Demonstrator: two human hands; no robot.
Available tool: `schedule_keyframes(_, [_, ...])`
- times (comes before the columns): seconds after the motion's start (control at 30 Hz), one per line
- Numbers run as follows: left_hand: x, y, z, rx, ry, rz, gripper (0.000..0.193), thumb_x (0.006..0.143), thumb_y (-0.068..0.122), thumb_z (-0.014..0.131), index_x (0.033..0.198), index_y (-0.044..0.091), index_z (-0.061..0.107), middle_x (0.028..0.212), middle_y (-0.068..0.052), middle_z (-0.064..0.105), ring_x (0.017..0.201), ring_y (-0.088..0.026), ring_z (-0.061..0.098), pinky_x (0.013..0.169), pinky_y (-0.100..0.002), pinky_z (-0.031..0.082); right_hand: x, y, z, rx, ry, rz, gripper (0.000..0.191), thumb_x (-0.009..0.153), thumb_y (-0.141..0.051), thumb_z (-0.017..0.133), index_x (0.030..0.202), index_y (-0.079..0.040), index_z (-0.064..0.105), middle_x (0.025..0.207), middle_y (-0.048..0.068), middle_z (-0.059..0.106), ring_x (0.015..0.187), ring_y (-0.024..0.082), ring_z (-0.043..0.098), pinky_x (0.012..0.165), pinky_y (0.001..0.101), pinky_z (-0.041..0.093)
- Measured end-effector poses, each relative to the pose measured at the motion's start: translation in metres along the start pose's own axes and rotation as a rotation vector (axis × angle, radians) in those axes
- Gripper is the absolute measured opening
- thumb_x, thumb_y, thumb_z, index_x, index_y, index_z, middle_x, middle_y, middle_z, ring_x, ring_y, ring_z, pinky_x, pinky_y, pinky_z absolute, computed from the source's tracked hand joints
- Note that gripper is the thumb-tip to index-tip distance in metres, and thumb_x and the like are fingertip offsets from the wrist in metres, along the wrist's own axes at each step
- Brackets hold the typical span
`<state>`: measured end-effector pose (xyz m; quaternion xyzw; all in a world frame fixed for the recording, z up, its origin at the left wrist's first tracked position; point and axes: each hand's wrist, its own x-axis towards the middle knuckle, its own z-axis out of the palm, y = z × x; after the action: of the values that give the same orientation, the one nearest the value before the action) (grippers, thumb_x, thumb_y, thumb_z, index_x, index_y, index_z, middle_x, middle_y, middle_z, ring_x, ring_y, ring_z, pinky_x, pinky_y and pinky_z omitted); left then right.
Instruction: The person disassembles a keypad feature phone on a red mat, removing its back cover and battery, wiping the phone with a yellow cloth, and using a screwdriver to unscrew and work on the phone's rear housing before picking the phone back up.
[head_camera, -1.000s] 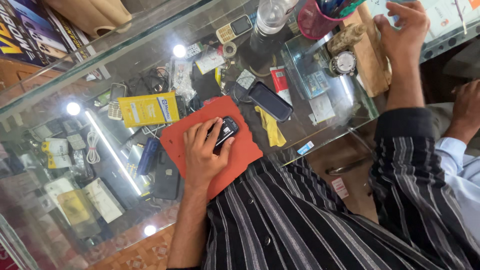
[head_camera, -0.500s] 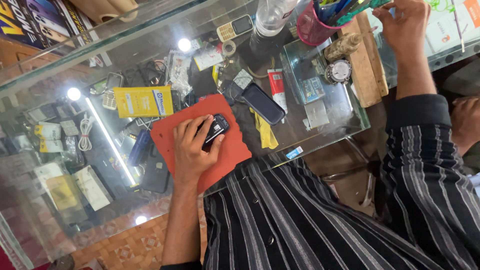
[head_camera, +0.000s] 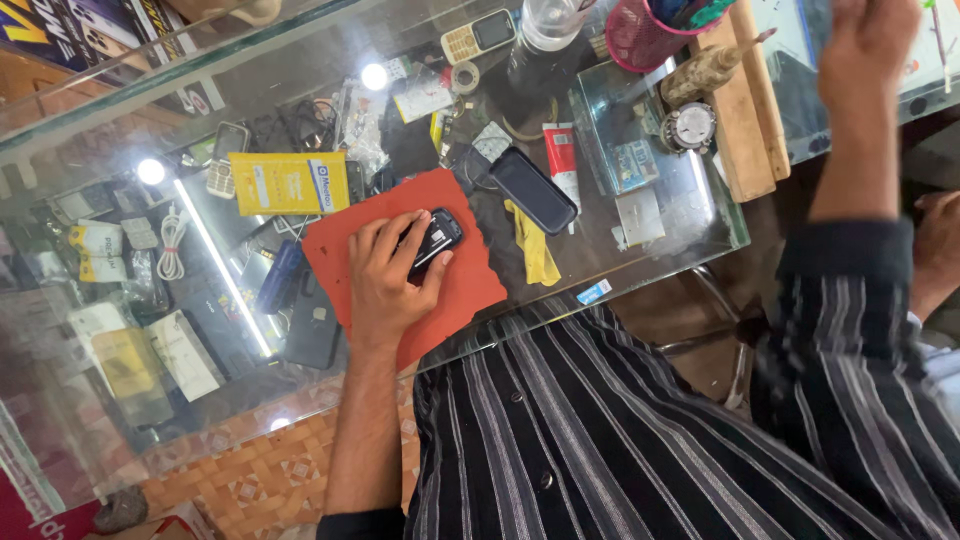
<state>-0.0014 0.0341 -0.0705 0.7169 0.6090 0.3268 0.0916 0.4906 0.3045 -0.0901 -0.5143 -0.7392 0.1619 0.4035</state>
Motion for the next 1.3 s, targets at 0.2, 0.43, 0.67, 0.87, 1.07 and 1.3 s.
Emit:
schedule_keyframes(0.2, [0.001, 0.000, -0.001, -0.015, 0.000, -0.011, 0.046, 0.086, 0.024, 0.083, 0.126, 0.004, 0.070, 0.126, -0.006, 0.067, 0.113, -0.030, 0.058, 0.098, -0.046, 0.044, -0.084, -0.141, 0.020, 0.024, -0.344, -0.039, 0.023, 0.097, 0.018, 0.065, 0.107, -0.003, 0.067, 0.100, 0.010, 0.068, 0.087, 0.014, 0.067, 0.072, 0.0254, 0.053])
schedule_keyframes(0.43, [0.001, 0.000, -0.003, -0.036, -0.008, 0.009, 0.047, 0.086, 0.024, 0.083, 0.127, 0.004, 0.069, 0.127, -0.005, 0.067, 0.114, -0.029, 0.059, 0.098, -0.045, 0.044, -0.089, -0.226, 0.113, 0.044, -0.527, -0.231, 0.011, 0.094, 0.004, 0.067, 0.104, 0.002, 0.065, 0.104, 0.016, 0.064, 0.096, 0.040, 0.066, 0.084, 0.0458, 0.055])
schedule_keyframes(0.67, [0.002, -0.001, -0.004, -0.052, -0.014, 0.008, 0.049, 0.087, 0.026, 0.083, 0.128, 0.003, 0.069, 0.128, -0.006, 0.066, 0.114, -0.028, 0.059, 0.095, -0.045, 0.043, -0.084, -0.240, 0.109, -0.004, -0.522, -0.247, 0.034, 0.084, 0.012, 0.059, 0.115, 0.002, 0.069, 0.110, 0.017, 0.066, 0.104, 0.038, 0.066, 0.090, 0.0448, 0.055])
schedule_keyframes(0.87, [0.002, 0.000, -0.004, -0.050, -0.015, 0.009, 0.049, 0.086, 0.024, 0.083, 0.127, 0.002, 0.069, 0.127, -0.006, 0.066, 0.113, -0.029, 0.059, 0.094, -0.045, 0.043, -0.087, -0.237, 0.114, -0.060, -0.406, -0.220, 0.031, 0.088, 0.011, 0.062, 0.117, 0.004, 0.068, 0.114, 0.019, 0.065, 0.108, 0.040, 0.062, 0.097, 0.0465, 0.051])
schedule_keyframes(1.07, [0.002, 0.000, -0.003, -0.068, -0.012, 0.005, 0.047, 0.086, 0.023, 0.083, 0.126, 0.003, 0.070, 0.128, -0.005, 0.067, 0.115, -0.029, 0.059, 0.098, -0.045, 0.043, -0.096, -0.247, 0.126, -0.015, -0.431, -0.265, 0.039, 0.083, 0.012, 0.063, 0.120, 0.004, 0.067, 0.119, 0.019, 0.065, 0.113, 0.038, 0.062, 0.097, 0.0454, 0.052])
schedule_keyframes(1.3, [0.002, 0.000, -0.003, -0.036, -0.009, 0.008, 0.047, 0.085, 0.024, 0.082, 0.125, 0.004, 0.070, 0.127, -0.006, 0.067, 0.115, -0.030, 0.059, 0.099, -0.046, 0.044, -0.064, -0.173, 0.050, -0.177, 0.180, -0.138, 0.009, 0.102, 0.004, 0.073, 0.102, 0.002, 0.065, 0.095, 0.014, 0.066, 0.079, 0.027, 0.066, 0.073, 0.0392, 0.050])
